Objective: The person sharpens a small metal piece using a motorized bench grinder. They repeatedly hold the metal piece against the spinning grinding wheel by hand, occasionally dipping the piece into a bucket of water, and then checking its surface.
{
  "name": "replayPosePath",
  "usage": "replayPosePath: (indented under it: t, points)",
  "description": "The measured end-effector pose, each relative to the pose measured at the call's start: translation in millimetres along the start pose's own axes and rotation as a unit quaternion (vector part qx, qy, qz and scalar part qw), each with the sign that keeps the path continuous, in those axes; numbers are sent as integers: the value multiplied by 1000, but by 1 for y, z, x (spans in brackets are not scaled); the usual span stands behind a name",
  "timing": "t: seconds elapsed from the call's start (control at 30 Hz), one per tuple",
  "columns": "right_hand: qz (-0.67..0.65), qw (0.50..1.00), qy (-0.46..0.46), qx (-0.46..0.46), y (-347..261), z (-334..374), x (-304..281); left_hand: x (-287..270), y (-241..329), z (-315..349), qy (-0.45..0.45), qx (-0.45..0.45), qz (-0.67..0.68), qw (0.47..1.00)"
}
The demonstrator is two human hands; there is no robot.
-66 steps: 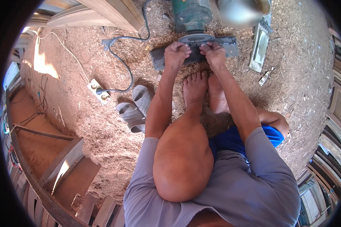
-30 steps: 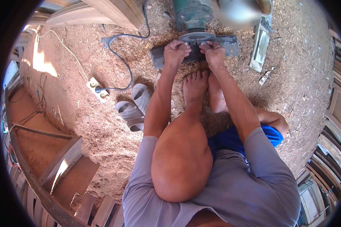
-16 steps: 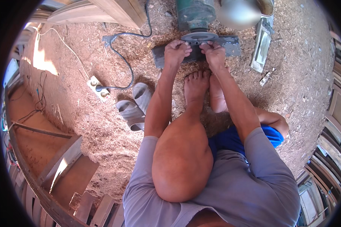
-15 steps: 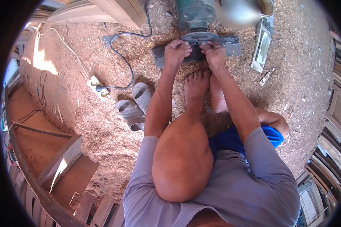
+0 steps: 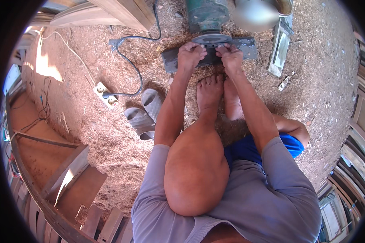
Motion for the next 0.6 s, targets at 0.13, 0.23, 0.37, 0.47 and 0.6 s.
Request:
replayPosePath:
  t: [0.13, 0.23, 0.37, 0.47, 0.6]
  points:
    - [7, 1000, -2, -12, -1, -4, -4, 5, 2, 0, -3, 0, -8, 1000]
    - [9, 1000, 9, -15, -3, -1, -1, 1, 1, 0, -2, 6, 5, 1000]
    - [20, 1000, 8, 12, -2, 5, 6, -4, 0, 2, 5, 8, 8, 1000]
    - [32, 999, 6, 13, -2, 5, 8, -7, 2, 3, 12, 9, 8, 1000]
    - [37, 999, -3, -12, -1, 3, 8, -7, 2, 3, 13, 3, 21, 1000]
Point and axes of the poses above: each hand's wrist, its own z-axis away from the middle knuckle, its own x-axis out of the palm, y = z × x, the point moved 10 cm from there along -z, towards the middle knuckle, and after that the axes turned 9 degrees about -z, right-handed, at the moved point
